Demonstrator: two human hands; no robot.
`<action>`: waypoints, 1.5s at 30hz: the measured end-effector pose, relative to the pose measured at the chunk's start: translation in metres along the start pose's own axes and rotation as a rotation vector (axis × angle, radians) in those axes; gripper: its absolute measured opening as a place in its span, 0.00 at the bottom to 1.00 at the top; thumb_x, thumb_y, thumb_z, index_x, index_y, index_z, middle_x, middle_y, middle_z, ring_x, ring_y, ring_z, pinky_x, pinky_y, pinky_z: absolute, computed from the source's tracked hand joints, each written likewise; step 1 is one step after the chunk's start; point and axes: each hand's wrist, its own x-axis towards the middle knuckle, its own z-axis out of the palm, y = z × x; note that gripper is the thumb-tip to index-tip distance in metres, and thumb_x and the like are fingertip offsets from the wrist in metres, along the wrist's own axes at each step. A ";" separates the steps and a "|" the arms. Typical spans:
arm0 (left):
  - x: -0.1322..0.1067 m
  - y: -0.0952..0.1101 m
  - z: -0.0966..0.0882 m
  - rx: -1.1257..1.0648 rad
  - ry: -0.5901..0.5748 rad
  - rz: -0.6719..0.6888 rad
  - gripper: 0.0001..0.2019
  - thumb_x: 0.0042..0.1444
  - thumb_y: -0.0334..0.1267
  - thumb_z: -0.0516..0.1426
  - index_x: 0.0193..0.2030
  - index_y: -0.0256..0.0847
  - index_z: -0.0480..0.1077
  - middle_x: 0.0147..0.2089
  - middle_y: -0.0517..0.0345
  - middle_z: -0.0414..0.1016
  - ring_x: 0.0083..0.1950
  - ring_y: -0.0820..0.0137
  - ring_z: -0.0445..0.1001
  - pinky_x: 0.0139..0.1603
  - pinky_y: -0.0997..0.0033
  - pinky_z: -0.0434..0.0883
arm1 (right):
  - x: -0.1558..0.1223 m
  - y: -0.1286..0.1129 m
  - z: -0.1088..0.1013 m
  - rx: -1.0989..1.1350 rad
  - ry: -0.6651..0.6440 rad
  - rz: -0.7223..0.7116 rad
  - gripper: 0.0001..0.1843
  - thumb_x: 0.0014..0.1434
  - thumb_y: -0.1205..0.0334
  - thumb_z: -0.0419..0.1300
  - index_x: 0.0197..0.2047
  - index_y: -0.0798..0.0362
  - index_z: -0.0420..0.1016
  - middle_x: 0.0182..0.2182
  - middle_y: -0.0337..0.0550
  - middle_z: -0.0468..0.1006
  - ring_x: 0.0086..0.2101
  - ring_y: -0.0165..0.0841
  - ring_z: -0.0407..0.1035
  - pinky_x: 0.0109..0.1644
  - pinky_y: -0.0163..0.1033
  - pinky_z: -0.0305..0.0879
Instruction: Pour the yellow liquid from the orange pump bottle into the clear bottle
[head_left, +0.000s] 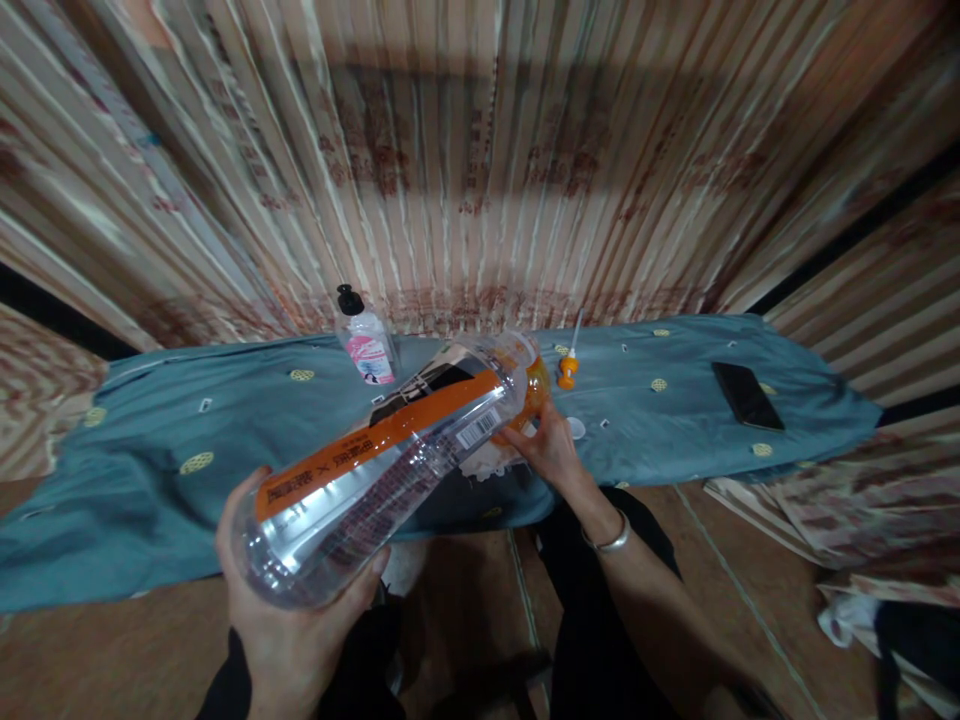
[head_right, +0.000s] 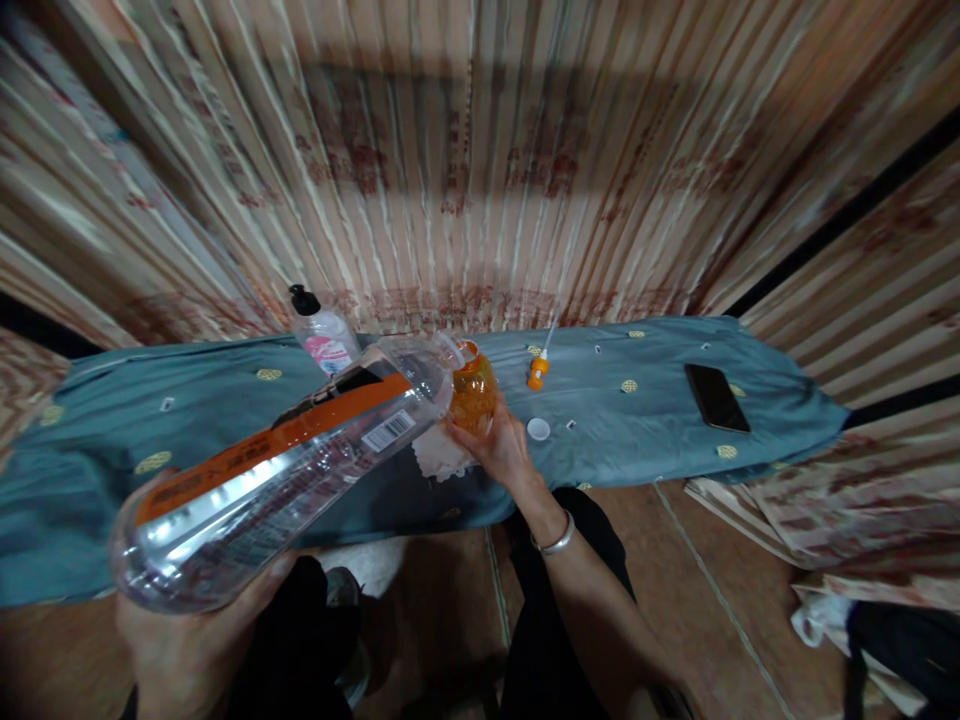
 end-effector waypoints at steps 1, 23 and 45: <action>0.001 -0.004 -0.001 -0.005 -0.007 -0.001 0.57 0.33 0.51 0.81 0.74 0.54 0.69 0.68 0.49 0.75 0.63 0.46 0.80 0.71 0.39 0.77 | 0.000 0.000 0.000 0.008 0.001 0.003 0.45 0.53 0.36 0.76 0.65 0.53 0.75 0.46 0.54 0.91 0.44 0.57 0.87 0.46 0.55 0.84; 0.005 -0.023 0.027 -0.431 -0.011 -0.296 0.54 0.35 0.49 0.82 0.71 0.48 0.69 0.65 0.47 0.78 0.62 0.54 0.79 0.63 0.55 0.77 | 0.002 -0.002 0.001 0.127 -0.007 -0.083 0.46 0.55 0.35 0.76 0.68 0.53 0.74 0.58 0.61 0.86 0.57 0.58 0.83 0.63 0.67 0.80; 0.061 0.011 0.047 -0.626 -0.092 -0.327 0.35 0.38 0.48 0.79 0.55 0.46 0.80 0.45 0.55 0.86 0.40 0.62 0.83 0.38 0.66 0.81 | 0.020 -0.015 -0.008 0.286 -0.161 -0.114 0.50 0.54 0.44 0.79 0.74 0.50 0.69 0.63 0.55 0.84 0.62 0.53 0.80 0.70 0.62 0.75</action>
